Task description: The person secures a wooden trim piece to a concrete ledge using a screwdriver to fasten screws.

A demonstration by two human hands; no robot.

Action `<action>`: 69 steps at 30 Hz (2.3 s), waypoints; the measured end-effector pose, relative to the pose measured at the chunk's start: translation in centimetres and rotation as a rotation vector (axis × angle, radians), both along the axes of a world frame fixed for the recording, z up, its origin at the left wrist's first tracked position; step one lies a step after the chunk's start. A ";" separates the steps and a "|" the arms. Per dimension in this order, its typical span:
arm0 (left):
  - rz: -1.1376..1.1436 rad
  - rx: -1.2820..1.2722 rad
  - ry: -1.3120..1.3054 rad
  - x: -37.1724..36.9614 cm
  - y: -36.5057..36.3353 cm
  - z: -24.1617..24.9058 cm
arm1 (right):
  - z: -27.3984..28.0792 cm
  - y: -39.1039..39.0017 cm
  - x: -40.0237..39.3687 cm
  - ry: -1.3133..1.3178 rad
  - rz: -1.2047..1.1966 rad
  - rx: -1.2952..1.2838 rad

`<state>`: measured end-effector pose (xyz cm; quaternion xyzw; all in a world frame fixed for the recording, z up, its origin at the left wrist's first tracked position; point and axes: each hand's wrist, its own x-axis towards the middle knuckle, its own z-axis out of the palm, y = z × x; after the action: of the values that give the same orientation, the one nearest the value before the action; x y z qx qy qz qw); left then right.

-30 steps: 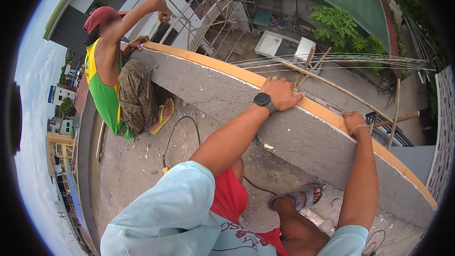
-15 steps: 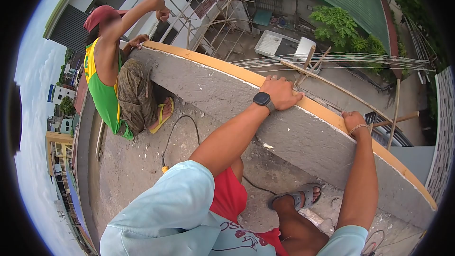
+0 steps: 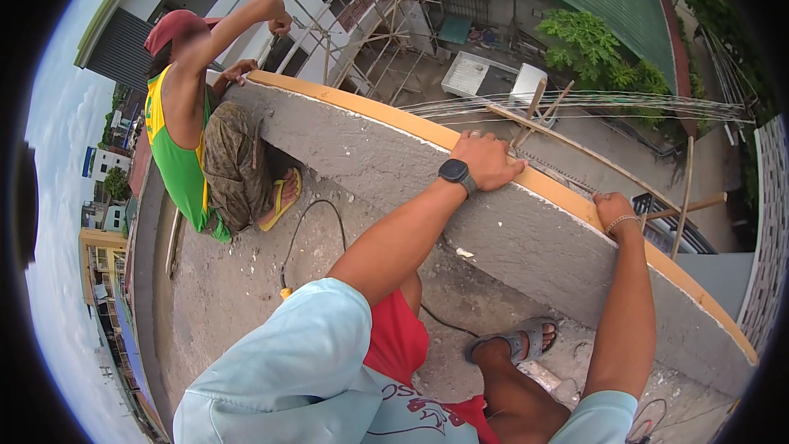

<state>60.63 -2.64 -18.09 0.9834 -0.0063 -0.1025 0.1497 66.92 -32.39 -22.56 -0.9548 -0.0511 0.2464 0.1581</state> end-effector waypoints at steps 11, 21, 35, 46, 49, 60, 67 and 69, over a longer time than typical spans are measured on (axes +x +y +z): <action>-0.001 0.003 0.000 0.0 0.0 0.0 | -1.5 -0.8 0.4 -0.057 0.034 0.028; -0.005 0.002 0.022 0.1 0.0 0.0 | -1.6 -0.8 0.5 -0.049 0.020 0.012; -0.003 -0.008 0.026 0.0 0.0 0.3 | -1.2 -0.5 0.6 -0.006 0.134 -0.094; -0.008 0.014 0.035 0.1 0.0 0.2 | -1.8 -0.8 0.6 -0.031 0.078 -0.037; -0.025 0.028 0.042 0.2 0.0 0.0 | -1.2 -0.4 0.0 -0.052 0.075 -0.026; -0.023 0.047 0.041 0.1 -0.1 0.7 | 1.3 1.0 -0.6 0.069 -0.075 -0.045; -0.002 0.029 0.004 0.0 -0.2 0.3 | 1.0 0.9 -0.4 0.094 -0.064 -0.086; -0.007 0.033 0.015 0.0 -0.2 0.5 | 0.4 0.8 -0.2 0.099 -0.052 -0.077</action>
<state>60.60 -2.83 -17.60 0.9849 -0.0071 -0.1103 0.1331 66.67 -31.57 -22.14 -0.9478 -0.0086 0.2910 0.1299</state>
